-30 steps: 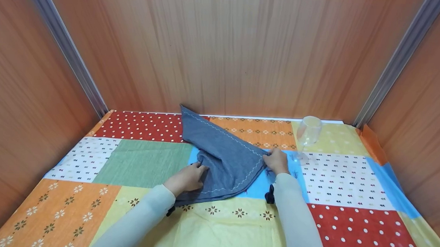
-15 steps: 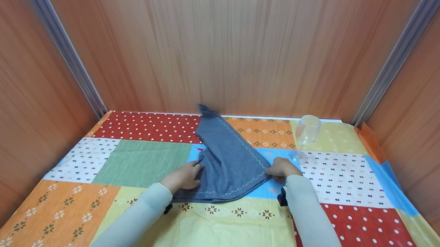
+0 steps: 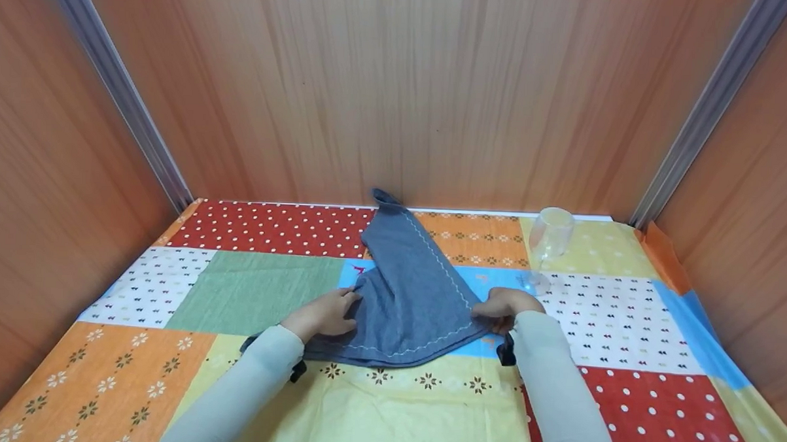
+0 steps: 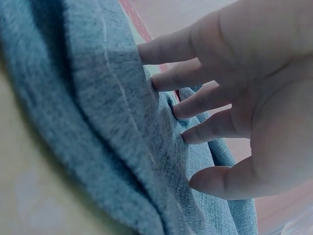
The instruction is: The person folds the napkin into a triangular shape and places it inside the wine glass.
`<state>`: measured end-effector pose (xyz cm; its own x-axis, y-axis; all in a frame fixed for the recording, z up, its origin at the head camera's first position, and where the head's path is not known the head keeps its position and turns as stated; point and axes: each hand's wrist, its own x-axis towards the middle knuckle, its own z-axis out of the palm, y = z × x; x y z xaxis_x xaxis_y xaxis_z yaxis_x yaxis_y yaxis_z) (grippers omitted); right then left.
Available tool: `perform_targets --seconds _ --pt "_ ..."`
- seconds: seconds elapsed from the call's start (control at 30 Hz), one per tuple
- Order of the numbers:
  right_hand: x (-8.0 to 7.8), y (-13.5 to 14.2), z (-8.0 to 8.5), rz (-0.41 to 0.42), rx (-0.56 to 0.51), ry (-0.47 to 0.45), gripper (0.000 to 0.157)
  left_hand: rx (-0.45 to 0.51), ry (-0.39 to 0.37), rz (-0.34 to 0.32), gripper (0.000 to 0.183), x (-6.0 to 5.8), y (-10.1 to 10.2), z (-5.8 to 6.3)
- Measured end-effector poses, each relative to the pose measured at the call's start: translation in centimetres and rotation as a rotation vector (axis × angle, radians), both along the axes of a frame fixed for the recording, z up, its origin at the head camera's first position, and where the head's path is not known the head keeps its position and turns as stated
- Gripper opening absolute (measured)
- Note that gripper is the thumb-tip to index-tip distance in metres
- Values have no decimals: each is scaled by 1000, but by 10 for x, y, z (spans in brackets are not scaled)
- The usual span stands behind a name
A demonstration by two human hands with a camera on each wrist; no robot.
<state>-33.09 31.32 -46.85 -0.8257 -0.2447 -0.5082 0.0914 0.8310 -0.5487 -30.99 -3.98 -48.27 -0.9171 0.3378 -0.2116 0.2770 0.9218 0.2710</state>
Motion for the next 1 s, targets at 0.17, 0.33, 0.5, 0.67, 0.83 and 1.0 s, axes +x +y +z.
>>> perform_targets --seconds 0.17,0.33,0.5,0.67,0.83,1.0 --pt "-7 -4 -6 -67 -29 155 39 -43 1 -5 60 0 1 1" --pt "-17 -10 -17 -184 -129 268 42 -41 -4 18 59 1 2 0" --pt "-20 -15 -27 -235 -146 313 36 -20 -32 38 60 3 1 -2" --pt "-12 -9 -26 -188 -125 311 31 6 -51 51 61 3 0 -3" --pt "-3 0 -18 -105 -105 249 38 24 -42 62 61 1 -1 -2" --pt "4 7 -9 -55 -79 117 37 14 -36 51 60 0 -1 -2"
